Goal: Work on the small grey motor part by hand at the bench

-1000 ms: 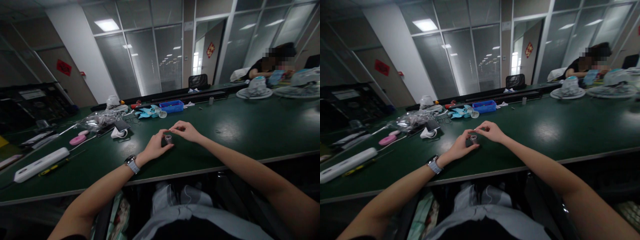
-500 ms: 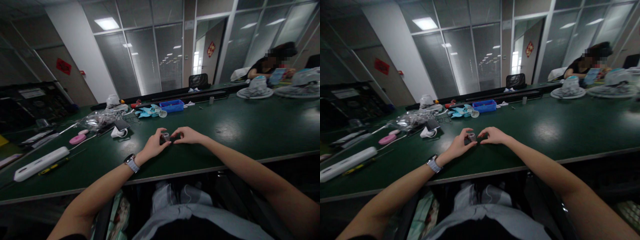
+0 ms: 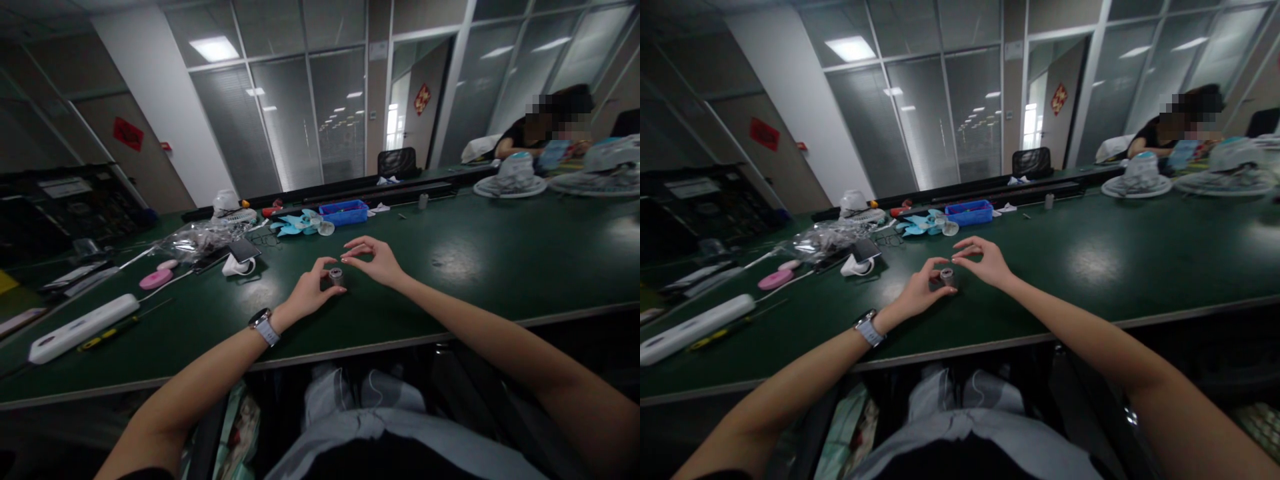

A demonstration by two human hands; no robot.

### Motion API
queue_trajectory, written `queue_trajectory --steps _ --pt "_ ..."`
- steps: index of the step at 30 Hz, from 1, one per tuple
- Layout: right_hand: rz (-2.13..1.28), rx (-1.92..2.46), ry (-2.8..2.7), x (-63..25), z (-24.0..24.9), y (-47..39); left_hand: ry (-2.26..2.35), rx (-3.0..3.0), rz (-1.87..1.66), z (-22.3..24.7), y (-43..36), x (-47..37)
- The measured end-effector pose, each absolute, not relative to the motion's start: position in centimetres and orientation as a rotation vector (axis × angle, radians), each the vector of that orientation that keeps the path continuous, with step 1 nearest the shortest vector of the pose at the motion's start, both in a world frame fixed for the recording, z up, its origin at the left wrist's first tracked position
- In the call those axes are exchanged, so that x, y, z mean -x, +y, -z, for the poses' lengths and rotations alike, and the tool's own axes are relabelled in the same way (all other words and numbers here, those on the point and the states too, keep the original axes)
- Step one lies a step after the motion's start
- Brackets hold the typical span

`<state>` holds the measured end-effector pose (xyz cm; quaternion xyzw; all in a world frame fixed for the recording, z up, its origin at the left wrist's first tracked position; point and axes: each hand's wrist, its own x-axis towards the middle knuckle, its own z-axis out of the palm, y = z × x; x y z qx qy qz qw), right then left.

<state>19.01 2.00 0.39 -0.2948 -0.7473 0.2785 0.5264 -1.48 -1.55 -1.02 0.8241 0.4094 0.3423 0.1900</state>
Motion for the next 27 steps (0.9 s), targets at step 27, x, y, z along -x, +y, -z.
queue_trajectory --steps 27 --pt "-0.855 0.602 -1.72 -17.8 0.2 1.3 1.053 -2.409 -0.919 1.0 -1.8 1.3"
